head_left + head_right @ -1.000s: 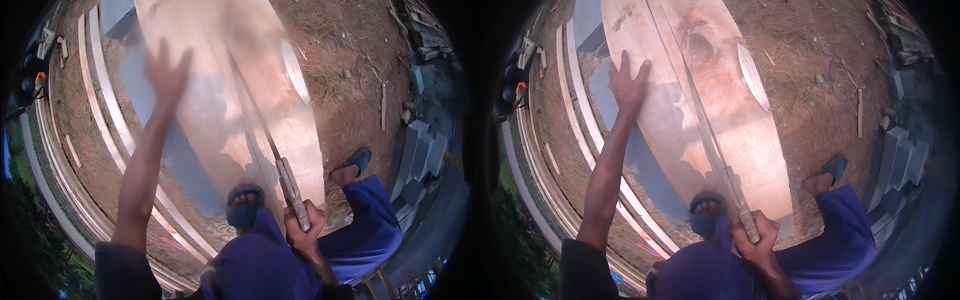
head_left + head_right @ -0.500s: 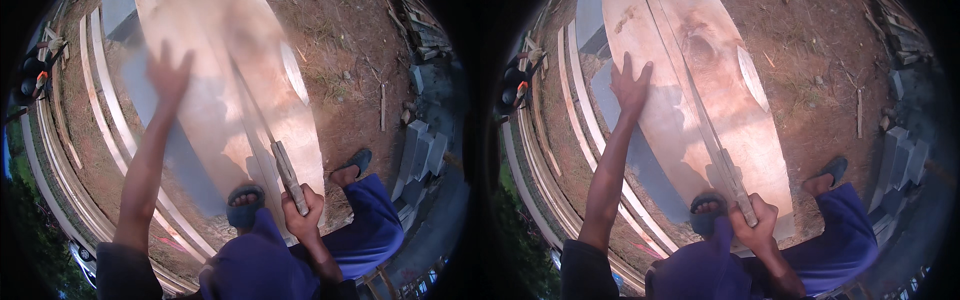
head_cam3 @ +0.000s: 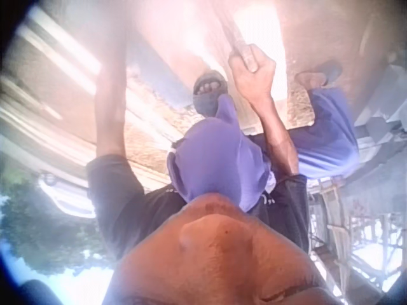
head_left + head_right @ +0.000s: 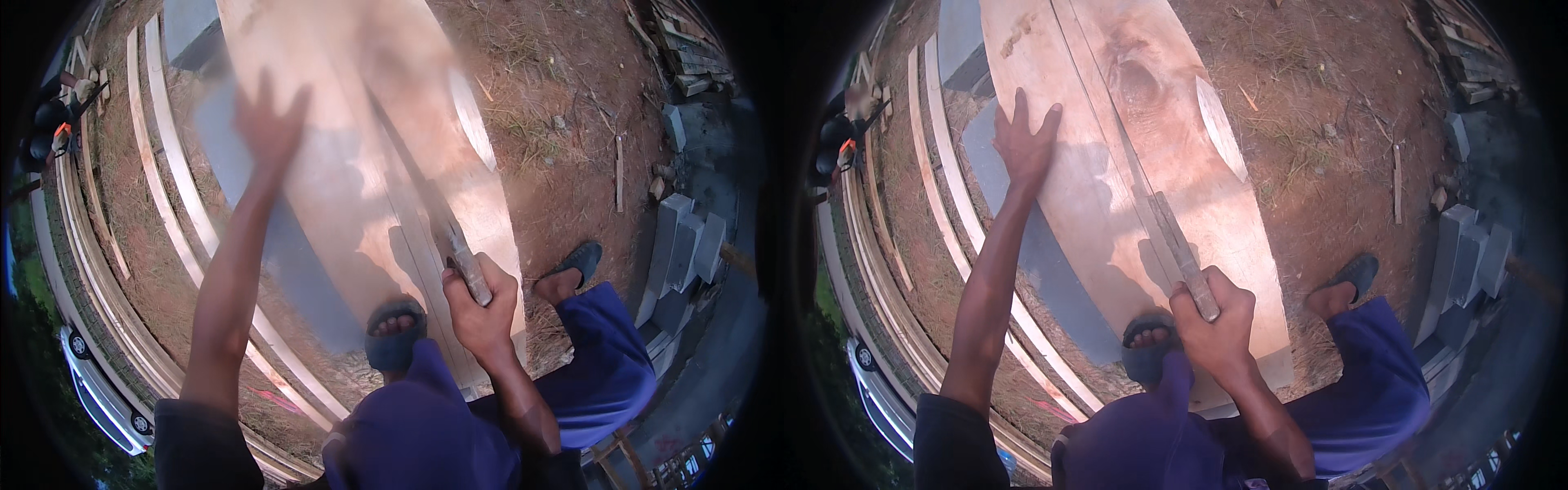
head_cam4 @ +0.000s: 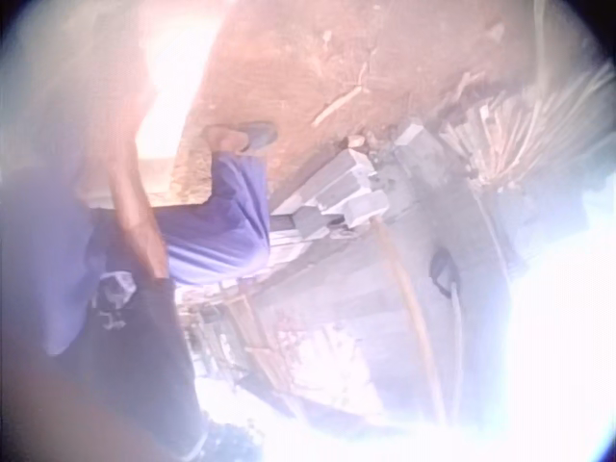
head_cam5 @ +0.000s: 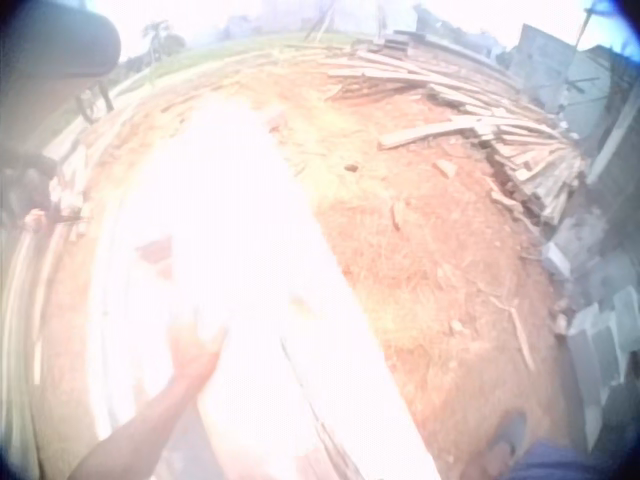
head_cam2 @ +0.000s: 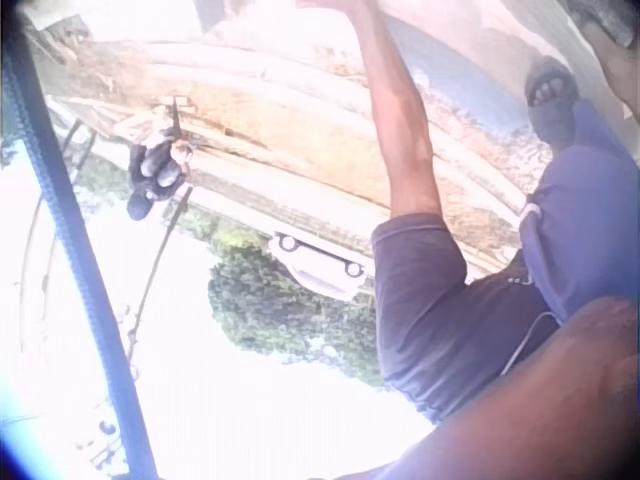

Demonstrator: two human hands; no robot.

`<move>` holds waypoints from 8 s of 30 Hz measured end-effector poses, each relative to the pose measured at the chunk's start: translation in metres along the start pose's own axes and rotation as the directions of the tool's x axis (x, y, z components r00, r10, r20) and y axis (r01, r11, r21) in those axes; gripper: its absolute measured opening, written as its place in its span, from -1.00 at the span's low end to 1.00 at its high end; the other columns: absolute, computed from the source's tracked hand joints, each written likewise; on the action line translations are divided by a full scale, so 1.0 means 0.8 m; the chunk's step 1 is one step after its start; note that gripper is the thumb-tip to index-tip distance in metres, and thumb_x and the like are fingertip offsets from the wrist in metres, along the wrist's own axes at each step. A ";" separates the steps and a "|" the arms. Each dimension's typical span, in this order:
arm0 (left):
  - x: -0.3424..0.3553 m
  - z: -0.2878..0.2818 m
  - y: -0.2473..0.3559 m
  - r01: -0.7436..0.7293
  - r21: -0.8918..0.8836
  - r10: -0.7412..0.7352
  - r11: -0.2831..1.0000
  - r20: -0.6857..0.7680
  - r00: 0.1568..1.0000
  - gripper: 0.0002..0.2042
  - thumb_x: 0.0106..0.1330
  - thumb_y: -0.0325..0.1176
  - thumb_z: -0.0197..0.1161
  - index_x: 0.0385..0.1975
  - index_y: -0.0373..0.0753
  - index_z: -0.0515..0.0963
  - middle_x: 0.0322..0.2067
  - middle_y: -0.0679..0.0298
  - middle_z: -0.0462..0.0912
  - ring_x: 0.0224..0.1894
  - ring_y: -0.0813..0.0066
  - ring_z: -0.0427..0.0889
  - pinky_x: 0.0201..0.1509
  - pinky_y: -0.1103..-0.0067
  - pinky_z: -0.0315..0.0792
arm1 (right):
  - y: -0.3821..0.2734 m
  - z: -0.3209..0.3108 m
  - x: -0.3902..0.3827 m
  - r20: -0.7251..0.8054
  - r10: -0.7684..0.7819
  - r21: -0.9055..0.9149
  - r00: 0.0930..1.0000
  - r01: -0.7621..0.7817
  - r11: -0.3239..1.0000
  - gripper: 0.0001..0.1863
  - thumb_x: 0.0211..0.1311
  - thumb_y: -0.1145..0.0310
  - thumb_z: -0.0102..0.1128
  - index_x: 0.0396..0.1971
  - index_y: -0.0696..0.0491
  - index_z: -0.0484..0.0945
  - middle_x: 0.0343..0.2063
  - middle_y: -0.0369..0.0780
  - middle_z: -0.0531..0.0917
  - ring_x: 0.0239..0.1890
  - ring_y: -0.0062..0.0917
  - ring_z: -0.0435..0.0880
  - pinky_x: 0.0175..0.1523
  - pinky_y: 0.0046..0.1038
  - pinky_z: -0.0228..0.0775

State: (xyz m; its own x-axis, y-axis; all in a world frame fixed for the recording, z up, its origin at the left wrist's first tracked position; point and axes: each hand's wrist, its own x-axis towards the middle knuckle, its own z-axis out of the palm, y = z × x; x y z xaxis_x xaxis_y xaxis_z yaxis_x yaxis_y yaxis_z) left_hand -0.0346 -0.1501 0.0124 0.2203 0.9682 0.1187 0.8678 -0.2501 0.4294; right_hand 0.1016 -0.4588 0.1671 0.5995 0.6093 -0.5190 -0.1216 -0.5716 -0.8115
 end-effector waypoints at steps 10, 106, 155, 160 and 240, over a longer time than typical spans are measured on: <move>0.005 0.011 0.019 -0.059 0.029 0.058 0.998 0.007 0.998 -0.14 0.25 0.28 0.24 0.48 -0.10 0.24 0.46 -0.28 0.01 0.56 -0.17 -0.08 0.54 -0.11 -0.35 | -0.002 0.051 0.100 -0.007 -0.162 0.021 0.987 0.162 0.987 -0.75 0.19 0.41 0.22 -0.59 0.25 0.45 -0.76 -0.21 0.46 -0.65 -0.66 0.37 -0.53 -0.40 0.24; 0.003 0.011 0.028 -0.061 0.019 0.061 0.998 0.001 0.998 -0.11 0.26 0.28 0.24 0.50 -0.11 0.18 0.45 -0.31 0.01 0.54 -0.19 -0.06 0.54 -0.11 -0.33 | 0.006 0.040 0.101 -0.036 -0.158 0.025 0.987 0.159 0.987 -0.78 0.19 0.43 0.24 -0.55 0.25 0.49 -0.75 -0.24 0.48 -0.62 -0.69 0.40 -0.51 -0.45 0.29; -0.003 0.006 0.019 -0.058 -0.005 0.058 0.998 0.012 0.998 -0.11 0.26 0.28 0.22 0.50 -0.11 0.18 0.46 -0.30 -0.01 0.55 -0.19 -0.07 0.55 -0.10 -0.31 | 0.011 0.034 0.074 -0.002 -0.109 0.018 0.994 0.109 0.994 -0.78 0.21 0.44 0.24 -0.54 0.25 0.49 -0.74 -0.22 0.50 -0.63 -0.70 0.43 -0.54 -0.46 0.31; -0.004 -0.003 0.011 -0.043 -0.004 0.043 0.999 0.009 0.999 -0.11 0.26 0.28 0.23 0.50 -0.11 0.18 0.45 -0.31 0.01 0.54 -0.22 -0.07 0.54 -0.10 -0.30 | 0.046 -0.069 -0.127 0.019 -0.070 -0.085 0.997 0.071 0.994 -0.78 0.14 0.52 0.32 -0.61 0.21 0.48 -0.76 -0.26 0.51 -0.64 -0.79 0.48 -0.53 -0.55 0.36; -0.004 0.008 0.005 -0.068 0.072 0.068 0.995 -0.007 0.998 -0.20 0.38 0.23 0.10 0.50 -0.12 0.17 0.46 -0.31 0.02 0.55 -0.19 -0.05 0.54 -0.11 -0.29 | 0.057 -0.096 -0.171 0.005 -0.175 -0.149 0.985 0.173 0.973 -0.77 0.06 0.58 0.31 -0.66 0.18 0.42 -0.77 -0.27 0.49 -0.70 -0.75 0.46 -0.54 -0.54 0.30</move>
State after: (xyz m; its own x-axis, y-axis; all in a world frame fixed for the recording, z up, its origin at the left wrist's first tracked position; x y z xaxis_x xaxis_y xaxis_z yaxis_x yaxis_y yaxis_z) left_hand -0.0293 -0.1541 0.0082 0.2760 0.9487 0.1541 0.8806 -0.3139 0.3549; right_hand 0.0748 -0.6104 0.2221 0.6079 0.7023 -0.3704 0.1039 -0.5329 -0.8398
